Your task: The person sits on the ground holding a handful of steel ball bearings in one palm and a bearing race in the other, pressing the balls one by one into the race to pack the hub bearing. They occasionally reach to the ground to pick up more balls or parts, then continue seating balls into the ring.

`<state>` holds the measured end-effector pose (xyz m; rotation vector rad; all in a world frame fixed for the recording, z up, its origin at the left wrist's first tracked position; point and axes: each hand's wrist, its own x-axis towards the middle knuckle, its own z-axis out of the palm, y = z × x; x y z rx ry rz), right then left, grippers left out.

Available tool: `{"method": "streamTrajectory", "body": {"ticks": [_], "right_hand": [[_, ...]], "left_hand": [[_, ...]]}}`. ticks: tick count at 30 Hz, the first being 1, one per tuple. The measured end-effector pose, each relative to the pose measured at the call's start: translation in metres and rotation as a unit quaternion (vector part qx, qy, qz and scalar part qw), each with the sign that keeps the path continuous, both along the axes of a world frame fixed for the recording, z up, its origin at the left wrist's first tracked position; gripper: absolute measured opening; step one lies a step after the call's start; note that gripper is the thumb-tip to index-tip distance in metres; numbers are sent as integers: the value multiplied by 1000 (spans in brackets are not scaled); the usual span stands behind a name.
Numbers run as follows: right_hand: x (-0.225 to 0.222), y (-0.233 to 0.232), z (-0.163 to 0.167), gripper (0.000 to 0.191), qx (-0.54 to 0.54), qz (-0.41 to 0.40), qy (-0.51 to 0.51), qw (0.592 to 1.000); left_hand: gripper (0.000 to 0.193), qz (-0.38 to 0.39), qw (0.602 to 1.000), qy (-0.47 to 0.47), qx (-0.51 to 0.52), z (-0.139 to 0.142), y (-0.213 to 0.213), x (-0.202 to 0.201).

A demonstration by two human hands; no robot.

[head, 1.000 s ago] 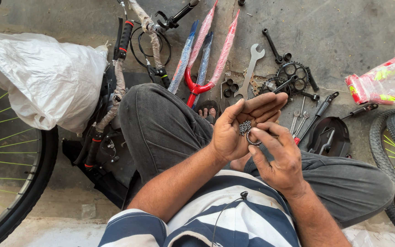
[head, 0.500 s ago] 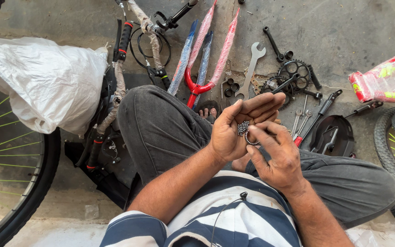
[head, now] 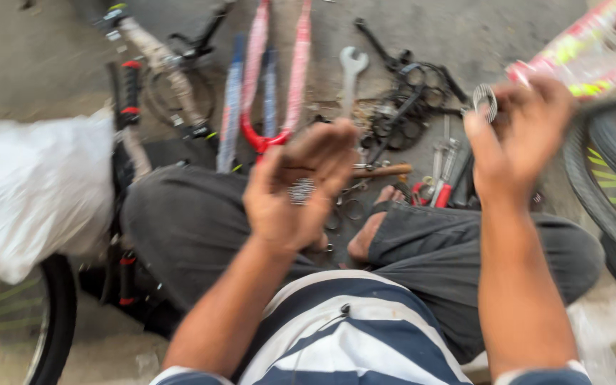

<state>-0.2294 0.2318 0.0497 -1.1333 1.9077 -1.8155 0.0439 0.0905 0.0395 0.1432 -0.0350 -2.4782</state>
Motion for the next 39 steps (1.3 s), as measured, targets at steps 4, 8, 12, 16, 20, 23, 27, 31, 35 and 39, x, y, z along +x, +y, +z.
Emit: {"method": "streamTrajectory", "body": {"ticks": [4,8,12,16,20,23,27,31,35,39], "right_hand": [[-73,-25,-95,65,67,-146,-36,986],[-80,-3,-179,67,379,-286,-27,880],[-81,14,-223,74,493,-254,27,832],[-72,7,-241,77,542,-248,30,802],[-61,1,-252,68,567,-225,60,790],[-53,-6,-254,62,520,-217,161,811],[-41,-38,-254,44,401,-180,221,871],[15,-107,-250,35,280,-12,240,929],[90,-184,-248,24,194,213,282,915],[124,-234,-256,20,324,333,-154,872]], "left_hand": [[60,11,995,-25,-99,9,-39,-2],[62,12,995,-9,-97,5,-69,-13],[61,51,995,-21,-86,-10,-89,-21],[61,80,994,-28,-69,-19,-93,-21],[61,107,993,3,-52,-19,-98,-15],[60,128,990,4,-59,-17,-101,-6],[61,135,990,8,-49,-18,-103,5],[61,136,990,16,-35,-22,-106,15],[60,147,989,-1,-16,-26,-114,25],[61,158,987,-18,-7,-30,-117,29]]}}
